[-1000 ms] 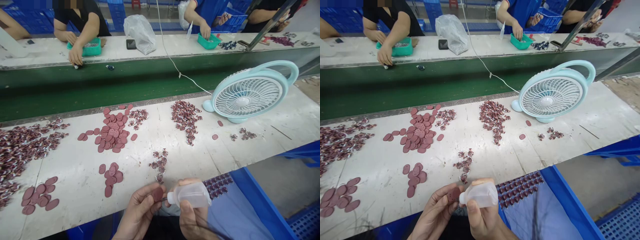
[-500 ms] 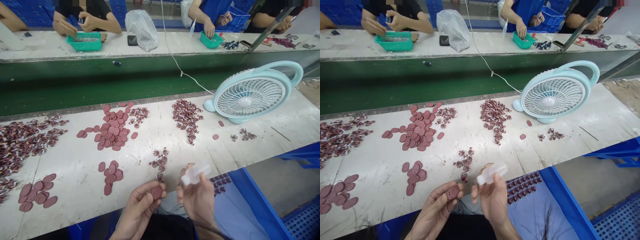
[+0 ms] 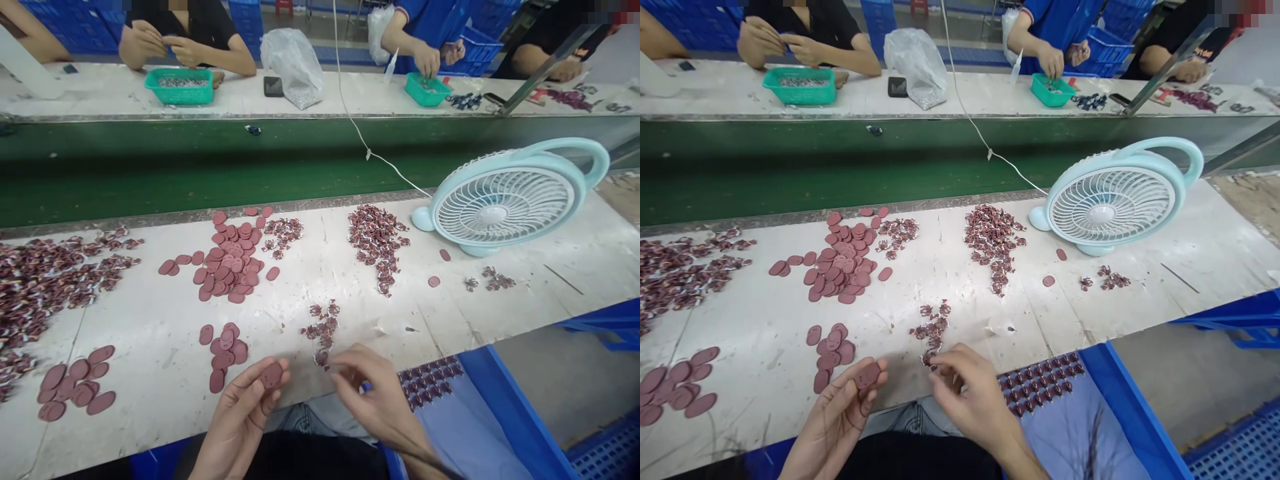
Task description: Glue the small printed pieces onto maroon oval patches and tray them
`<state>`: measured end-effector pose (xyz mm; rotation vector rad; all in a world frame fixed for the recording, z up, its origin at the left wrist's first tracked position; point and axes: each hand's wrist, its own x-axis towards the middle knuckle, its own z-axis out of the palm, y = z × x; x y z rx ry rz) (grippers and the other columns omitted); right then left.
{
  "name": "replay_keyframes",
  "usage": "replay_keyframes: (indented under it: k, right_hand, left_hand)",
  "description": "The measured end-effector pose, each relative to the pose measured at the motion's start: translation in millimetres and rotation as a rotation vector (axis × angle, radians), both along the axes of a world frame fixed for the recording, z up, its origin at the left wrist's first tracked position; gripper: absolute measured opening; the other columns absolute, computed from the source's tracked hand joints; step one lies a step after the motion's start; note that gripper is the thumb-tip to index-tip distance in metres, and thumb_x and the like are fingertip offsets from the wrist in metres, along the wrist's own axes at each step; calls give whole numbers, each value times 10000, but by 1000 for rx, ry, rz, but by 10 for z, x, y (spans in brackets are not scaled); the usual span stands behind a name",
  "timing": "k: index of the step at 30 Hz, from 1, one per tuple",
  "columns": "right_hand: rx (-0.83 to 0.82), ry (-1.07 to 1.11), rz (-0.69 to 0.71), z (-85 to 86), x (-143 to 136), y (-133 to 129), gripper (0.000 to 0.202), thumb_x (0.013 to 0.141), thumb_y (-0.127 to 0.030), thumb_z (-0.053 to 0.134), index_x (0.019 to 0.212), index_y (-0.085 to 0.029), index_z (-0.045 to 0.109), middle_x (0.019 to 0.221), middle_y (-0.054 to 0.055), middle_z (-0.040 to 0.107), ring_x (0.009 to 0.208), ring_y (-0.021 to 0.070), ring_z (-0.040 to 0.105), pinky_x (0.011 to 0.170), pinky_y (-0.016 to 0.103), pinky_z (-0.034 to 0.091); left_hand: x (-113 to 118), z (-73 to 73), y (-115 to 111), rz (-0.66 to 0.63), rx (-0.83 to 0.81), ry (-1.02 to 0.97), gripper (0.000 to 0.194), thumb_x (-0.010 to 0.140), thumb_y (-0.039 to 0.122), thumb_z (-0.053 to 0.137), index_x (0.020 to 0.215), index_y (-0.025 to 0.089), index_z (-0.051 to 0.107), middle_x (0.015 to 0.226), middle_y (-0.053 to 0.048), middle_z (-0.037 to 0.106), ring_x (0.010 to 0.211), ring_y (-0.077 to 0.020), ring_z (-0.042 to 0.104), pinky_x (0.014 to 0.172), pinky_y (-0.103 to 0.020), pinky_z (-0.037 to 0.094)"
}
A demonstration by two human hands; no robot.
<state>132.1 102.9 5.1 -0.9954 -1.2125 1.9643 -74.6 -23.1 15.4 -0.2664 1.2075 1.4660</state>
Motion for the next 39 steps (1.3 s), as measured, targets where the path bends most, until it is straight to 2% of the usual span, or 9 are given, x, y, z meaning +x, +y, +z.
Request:
replay_keyframes:
  k: [2, 4, 7, 16, 24, 29, 32, 36, 39]
  right_hand:
    - [434, -381, 243, -27, -86, -5, 206, 883, -243, 707, 1078, -278, 762, 971, 65, 726, 782, 203, 679, 691, 328, 609]
    - [776, -674, 440, -62, -155, 8, 269, 941, -245, 598, 1179, -288, 718, 997, 76, 720, 833, 252, 699, 733, 398, 600]
    - [856, -736, 491, -100, -206, 4, 215, 951, -220, 540, 1063, -257, 720, 926, 67, 718, 797, 263, 702, 680, 384, 569]
    - [672, -669, 264, -51, -35, 38, 108, 926, -196, 576, 876, -272, 634, 579, -59, 586, 495, 151, 553, 475, 284, 420]
    - [583, -623, 284, -16, 264, 69, 234, 827, -144, 637, 927, -335, 729, 706, -21, 709, 605, 214, 655, 571, 363, 513]
    - [353, -557, 170, -41, 294, 13, 29, 821, -267, 737, 838, -290, 734, 777, 9, 756, 679, 228, 697, 633, 375, 569]
    - [268, -546, 91, -38, 251, -11, 64, 864, -342, 717, 859, -278, 725, 748, 3, 740, 654, 194, 679, 606, 337, 554]
    - [-12, -287, 52, 70, 189, -91, 278, 828, -395, 772, 1102, -352, 750, 837, -14, 772, 662, 157, 700, 614, 293, 587]
    - [-120, -133, 105, 214, 112, -178, 139, 793, -337, 815, 931, -344, 810, 821, -5, 791, 739, 165, 736, 708, 297, 609]
  left_hand:
    - [1, -11, -20, -5, 7, -5, 396, 658, 306, 953, 1020, 200, 830, 1111, -100, 869, 947, -224, 820, 740, -165, 659]
    - [25, -8, -21, -19, 9, -11, 399, 654, 308, 957, 1017, 200, 832, 1113, -104, 868, 945, -228, 820, 746, -177, 663]
    - [71, 19, 1, -31, -3, -19, 406, 636, 316, 967, 1004, 205, 836, 1099, -100, 873, 936, -225, 820, 739, -179, 663]
    - [126, 104, 86, -48, -18, -27, 389, 644, 331, 962, 990, 209, 835, 1063, -84, 882, 902, -197, 818, 712, -161, 647]
    - [185, 36, 91, -106, -21, -47, 390, 632, 357, 966, 982, 238, 844, 1067, -63, 883, 924, -215, 818, 707, -171, 650]
    - [199, 31, 87, -129, -23, -51, 363, 647, 346, 958, 979, 248, 847, 1077, -59, 881, 938, -222, 818, 715, -179, 650]
    - [251, 49, 106, -140, -29, -53, 342, 652, 320, 955, 967, 235, 849, 1060, -71, 884, 914, -216, 820, 708, -176, 638]
    - [355, 122, 135, -167, -31, -36, 337, 635, 321, 962, 943, 242, 851, 1066, -76, 883, 949, -226, 814, 718, -190, 620]
    - [429, 195, 150, -193, -4, 21, 337, 625, 352, 960, 935, 284, 848, 1078, -68, 881, 985, -251, 802, 753, -245, 613]
